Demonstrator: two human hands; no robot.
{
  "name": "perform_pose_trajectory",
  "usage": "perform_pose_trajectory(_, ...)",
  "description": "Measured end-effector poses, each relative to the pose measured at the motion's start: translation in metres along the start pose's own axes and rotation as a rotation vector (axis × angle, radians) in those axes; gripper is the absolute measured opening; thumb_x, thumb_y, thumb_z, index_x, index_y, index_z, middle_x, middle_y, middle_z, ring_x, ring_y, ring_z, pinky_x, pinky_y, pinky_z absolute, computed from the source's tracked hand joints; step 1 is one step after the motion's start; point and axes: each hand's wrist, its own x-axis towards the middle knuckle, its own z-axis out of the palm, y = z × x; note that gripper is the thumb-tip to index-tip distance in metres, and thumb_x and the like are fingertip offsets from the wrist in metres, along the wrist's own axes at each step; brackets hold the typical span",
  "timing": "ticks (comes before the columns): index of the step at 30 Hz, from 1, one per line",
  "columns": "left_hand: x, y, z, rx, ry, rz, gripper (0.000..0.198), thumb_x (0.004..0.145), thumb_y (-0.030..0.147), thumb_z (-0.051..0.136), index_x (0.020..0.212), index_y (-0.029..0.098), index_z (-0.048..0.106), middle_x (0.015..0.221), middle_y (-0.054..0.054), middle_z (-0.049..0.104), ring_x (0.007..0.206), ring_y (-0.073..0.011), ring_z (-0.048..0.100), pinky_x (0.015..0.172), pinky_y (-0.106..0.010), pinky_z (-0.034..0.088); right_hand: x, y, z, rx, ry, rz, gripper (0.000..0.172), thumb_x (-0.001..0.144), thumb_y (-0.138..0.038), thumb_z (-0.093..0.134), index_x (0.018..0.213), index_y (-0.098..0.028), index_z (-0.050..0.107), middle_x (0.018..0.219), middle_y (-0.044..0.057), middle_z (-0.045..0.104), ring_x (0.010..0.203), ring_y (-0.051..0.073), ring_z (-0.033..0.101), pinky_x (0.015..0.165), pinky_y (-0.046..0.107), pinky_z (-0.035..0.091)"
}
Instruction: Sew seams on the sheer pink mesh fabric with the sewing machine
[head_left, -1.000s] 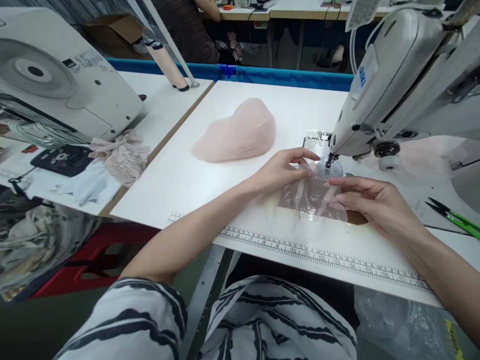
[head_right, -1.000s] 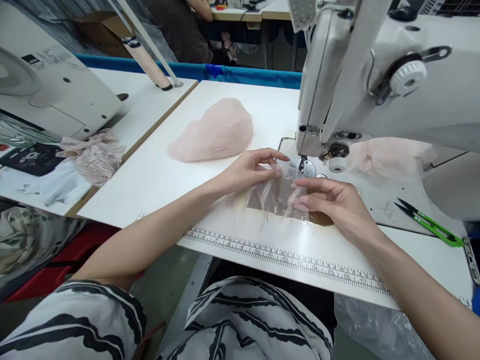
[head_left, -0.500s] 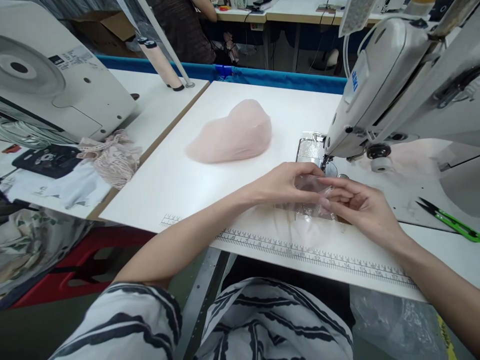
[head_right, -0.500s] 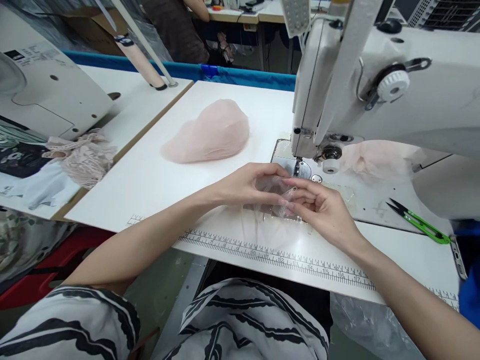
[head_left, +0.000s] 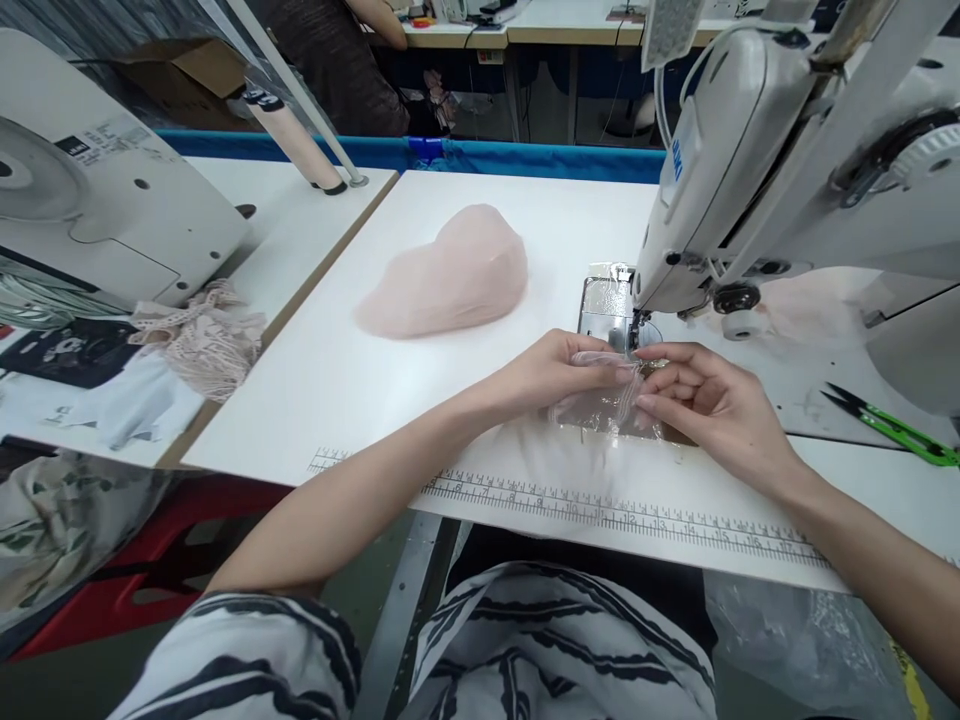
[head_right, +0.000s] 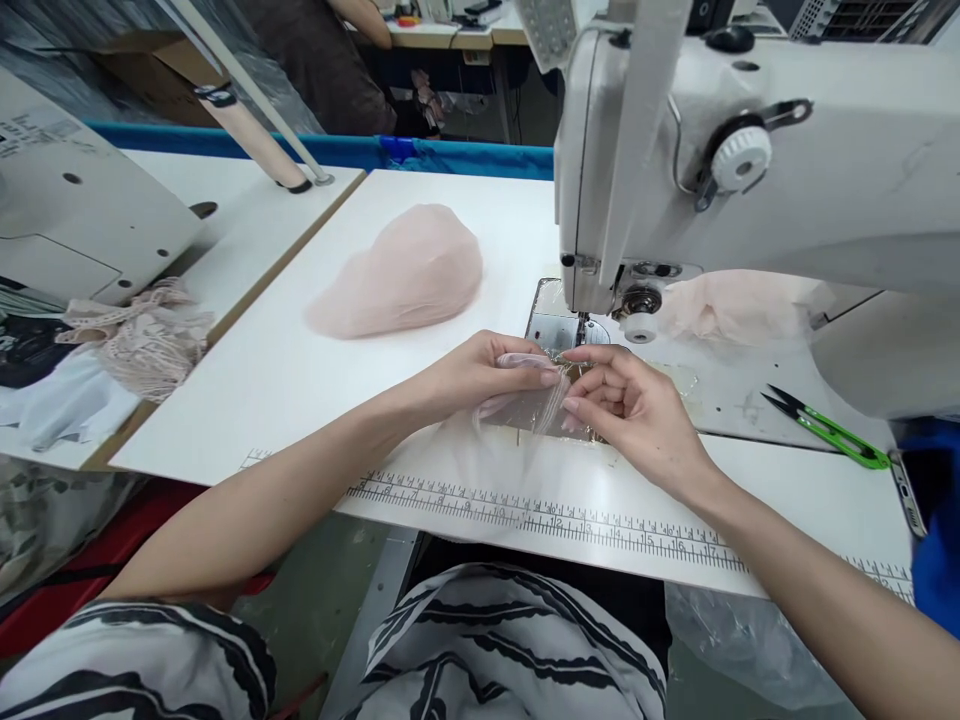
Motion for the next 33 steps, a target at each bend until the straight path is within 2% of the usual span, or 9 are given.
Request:
perform_pose_trajectory(8, 0.001, 0.001, 0.002, -0.014, 0.036, -0.042, 0.030, 0.086, 0.045, 0.060, 0.083, 0.017, 0.069, 0.040, 0.008, 0.036, 0.039, -0.0054, 0.032, 0.045, -0.021, 0.026, 0.001, 0.002, -0.001, -0.001, 0.005, 0.011, 0.036, 0.077, -0.033, 0.069, 0.111, -0.023, 0.059, 0.078, 0.001, 0.067, 0.063, 0.016, 0.067, 0.058, 0.028, 0.056)
perform_pose_trajectory(15, 0.001, -0.003, 0.001, -0.036, 0.031, -0.026, 0.036, 0.092, 0.046, 0.047, 0.086, 0.018, 0.068, 0.038, 0.009, 0.034, 0.038, -0.0059, 0.029, 0.047, -0.021, 0.030, 0.001, 0.001, -0.001, -0.008, 0.003, 0.029, 0.038, 0.077, -0.035, 0.070, 0.111, -0.023, 0.059, 0.077, 0.001, 0.067, 0.064, 0.016, 0.067, 0.056, 0.028, 0.055)
perform_pose_trajectory(22, 0.002, -0.002, 0.003, -0.022, 0.059, -0.023, 0.035, 0.092, 0.045, 0.049, 0.079, 0.018, 0.067, 0.038, 0.008, 0.035, 0.038, -0.0058, 0.030, 0.052, -0.022, 0.035, 0.002, 0.002, -0.001, -0.012, 0.002, 0.045, 0.037, 0.075, -0.036, 0.072, 0.108, -0.023, 0.061, 0.077, 0.002, 0.067, 0.064, 0.016, 0.067, 0.056, 0.028, 0.055)
perform_pose_trajectory(25, 0.003, -0.002, 0.005, -0.020, 0.079, -0.001, 0.037, 0.093, 0.043, 0.048, 0.078, 0.017, 0.068, 0.039, 0.007, 0.038, 0.040, -0.0062, 0.036, 0.054, -0.022, 0.039, 0.003, 0.002, -0.002, -0.012, 0.006, 0.048, 0.034, 0.075, -0.037, 0.071, 0.105, -0.023, 0.062, 0.075, 0.001, 0.067, 0.064, 0.015, 0.067, 0.059, 0.027, 0.056)
perform_pose_trajectory(27, 0.004, -0.004, 0.006, -0.040, 0.101, 0.024, 0.035, 0.093, 0.042, 0.048, 0.079, 0.016, 0.068, 0.044, 0.005, 0.045, 0.043, -0.0063, 0.043, 0.054, -0.021, 0.039, 0.003, 0.003, -0.002, 0.019, -0.012, 0.084, 0.035, 0.076, -0.037, 0.072, 0.106, -0.023, 0.061, 0.079, 0.001, 0.069, 0.066, 0.016, 0.068, 0.063, 0.029, 0.057)
perform_pose_trajectory(30, 0.007, -0.008, 0.008, -0.112, 0.171, 0.068, 0.032, 0.094, 0.041, 0.048, 0.085, 0.016, 0.067, 0.057, 0.002, 0.057, 0.053, -0.0064, 0.054, 0.056, -0.019, 0.041, 0.004, 0.004, -0.004, 0.085, -0.118, 0.173, 0.039, 0.073, -0.036, 0.074, 0.108, -0.023, 0.060, 0.091, 0.003, 0.071, 0.075, 0.018, 0.070, 0.073, 0.032, 0.058)
perform_pose_trajectory(33, 0.010, -0.012, 0.007, -0.194, 0.210, 0.115, 0.033, 0.094, 0.041, 0.048, 0.084, 0.015, 0.066, 0.069, 0.000, 0.063, 0.062, -0.0064, 0.059, 0.063, -0.018, 0.046, 0.004, 0.004, -0.005, 0.097, -0.215, 0.226, 0.034, 0.072, -0.036, 0.075, 0.101, -0.022, 0.065, 0.092, 0.004, 0.073, 0.083, 0.019, 0.070, 0.081, 0.035, 0.057)
